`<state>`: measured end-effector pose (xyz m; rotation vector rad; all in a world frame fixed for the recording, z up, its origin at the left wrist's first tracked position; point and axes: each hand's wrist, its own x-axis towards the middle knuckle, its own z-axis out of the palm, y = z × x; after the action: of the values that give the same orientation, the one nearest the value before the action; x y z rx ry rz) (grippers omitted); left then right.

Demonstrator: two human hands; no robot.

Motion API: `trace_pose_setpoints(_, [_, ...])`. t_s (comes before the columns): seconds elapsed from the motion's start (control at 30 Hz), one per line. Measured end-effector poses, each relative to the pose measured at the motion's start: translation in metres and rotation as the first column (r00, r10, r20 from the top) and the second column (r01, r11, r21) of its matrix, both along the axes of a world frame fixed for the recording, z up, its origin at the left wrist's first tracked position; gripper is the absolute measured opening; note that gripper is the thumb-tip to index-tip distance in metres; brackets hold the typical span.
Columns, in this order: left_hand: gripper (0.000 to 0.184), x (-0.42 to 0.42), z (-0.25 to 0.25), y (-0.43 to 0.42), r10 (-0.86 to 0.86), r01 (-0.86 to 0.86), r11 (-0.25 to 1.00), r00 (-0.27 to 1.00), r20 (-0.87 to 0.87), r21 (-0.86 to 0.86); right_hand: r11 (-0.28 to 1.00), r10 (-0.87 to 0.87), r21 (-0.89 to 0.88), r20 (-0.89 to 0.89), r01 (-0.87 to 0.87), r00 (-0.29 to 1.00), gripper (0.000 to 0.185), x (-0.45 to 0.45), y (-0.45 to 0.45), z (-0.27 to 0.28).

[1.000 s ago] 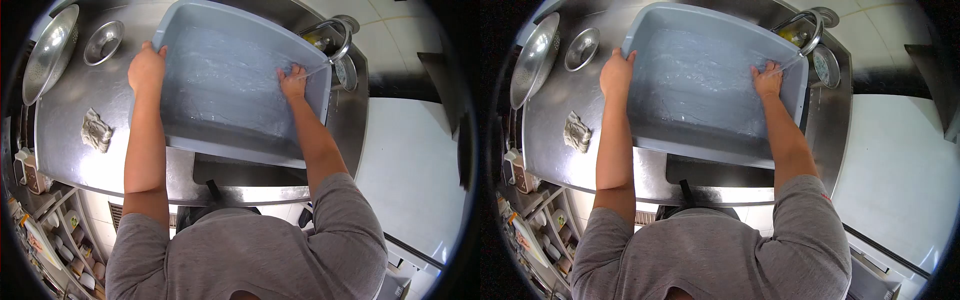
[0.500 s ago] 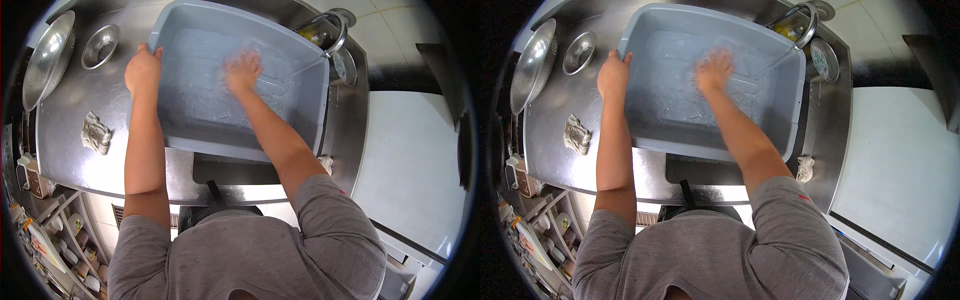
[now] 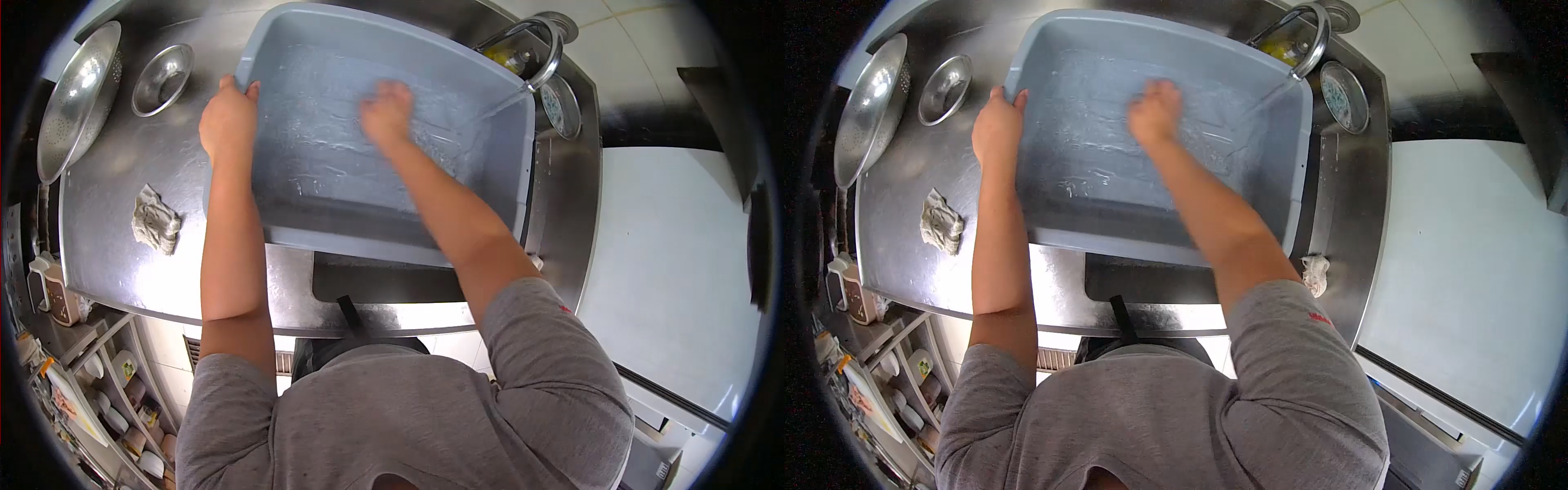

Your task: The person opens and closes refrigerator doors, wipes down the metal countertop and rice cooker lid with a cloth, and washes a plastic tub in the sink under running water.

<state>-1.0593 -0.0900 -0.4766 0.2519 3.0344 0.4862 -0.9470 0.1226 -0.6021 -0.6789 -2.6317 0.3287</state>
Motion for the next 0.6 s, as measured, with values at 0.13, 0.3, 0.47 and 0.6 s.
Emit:
trace_pose_setpoints(0.13, [0.044, -0.002, -0.002, -0.001, 0.008, -0.008, 1.0, 1.0, -0.013, 0.003, 0.996, 0.083, 0.047, -0.019, -0.082, 0.996, 0.021, -0.009, -0.018, 0.02])
trace_pose_setpoints(0.3, [0.045, 0.0, 0.004, -0.002, 0.035, -0.035, 0.999, 0.999, 0.019, 0.01, 0.93, -0.075, -0.356, 0.068, 0.094, 0.995, 0.023, 0.046, 0.088, -0.027])
trace_pose_setpoints(0.47, [0.046, -0.002, 0.001, 0.0, 0.039, -0.039, 0.999, 0.999, 0.026, 0.008, 0.998, 0.042, 0.047, 0.062, -0.045, 0.997, 0.021, -0.011, -0.019, -0.008])
trace_pose_setpoints(0.6, [0.046, -0.001, 0.002, -0.003, 0.033, -0.033, 0.999, 0.999, 0.033, -0.007, 0.957, 0.279, -0.108, 0.108, -0.268, 0.954, 0.035, 0.0, -0.068, 0.027])
